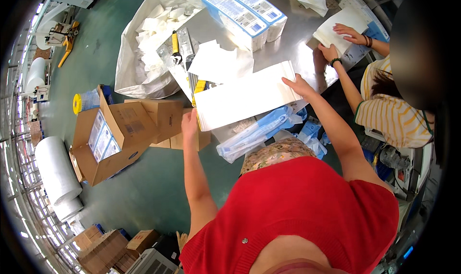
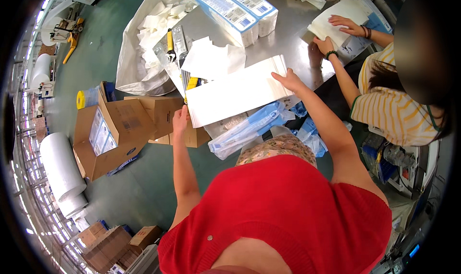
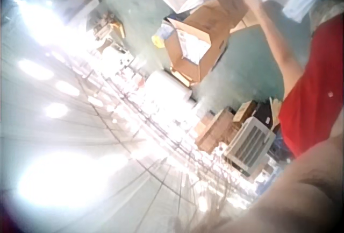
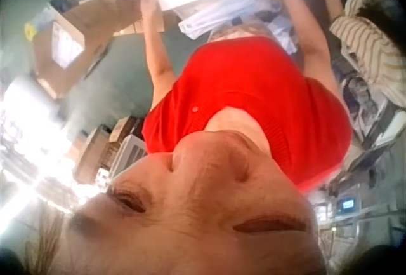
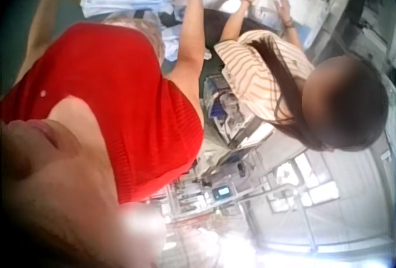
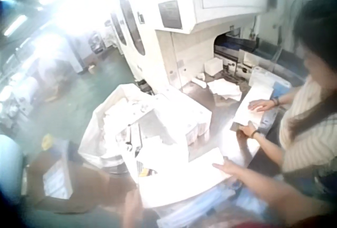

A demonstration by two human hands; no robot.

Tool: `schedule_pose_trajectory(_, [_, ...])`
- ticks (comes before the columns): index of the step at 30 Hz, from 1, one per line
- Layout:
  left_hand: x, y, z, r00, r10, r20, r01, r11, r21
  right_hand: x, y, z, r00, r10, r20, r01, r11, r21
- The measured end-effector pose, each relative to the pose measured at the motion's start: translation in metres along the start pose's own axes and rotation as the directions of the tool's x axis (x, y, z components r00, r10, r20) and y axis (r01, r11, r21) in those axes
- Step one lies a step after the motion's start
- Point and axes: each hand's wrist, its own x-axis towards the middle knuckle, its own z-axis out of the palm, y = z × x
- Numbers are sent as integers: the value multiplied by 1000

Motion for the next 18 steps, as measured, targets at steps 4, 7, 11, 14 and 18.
schedule_pose_trajectory(4, [5, 17, 35, 973, 12, 232, 20, 991, -134, 19, 22, 16, 998, -20, -64, 8, 983, -185])
schedule_pose_trajectory(7, [-4, 34, 37, 959, 149, 243, -157, 987, 15, 5, -4, 21, 987, 69, -145, -97, 974, -203])
schedule_pose_trajectory(11, [-4, 31, 62, 932, 280, 229, -256, 958, -133, 14, 14, 21, 976, -76, -204, 68, 997, -45])
schedule_pose_trajectory(14, [-12, 27, 81, 918, 355, 179, -308, 919, -245, 21, 29, 41, 968, -139, -210, 146, 989, 17])
schedule_pose_trajectory(18, [-35, 51, 70, 913, 395, 103, -328, 860, -392, -38, -5, 39, 918, -293, -268, 324, 943, 80])
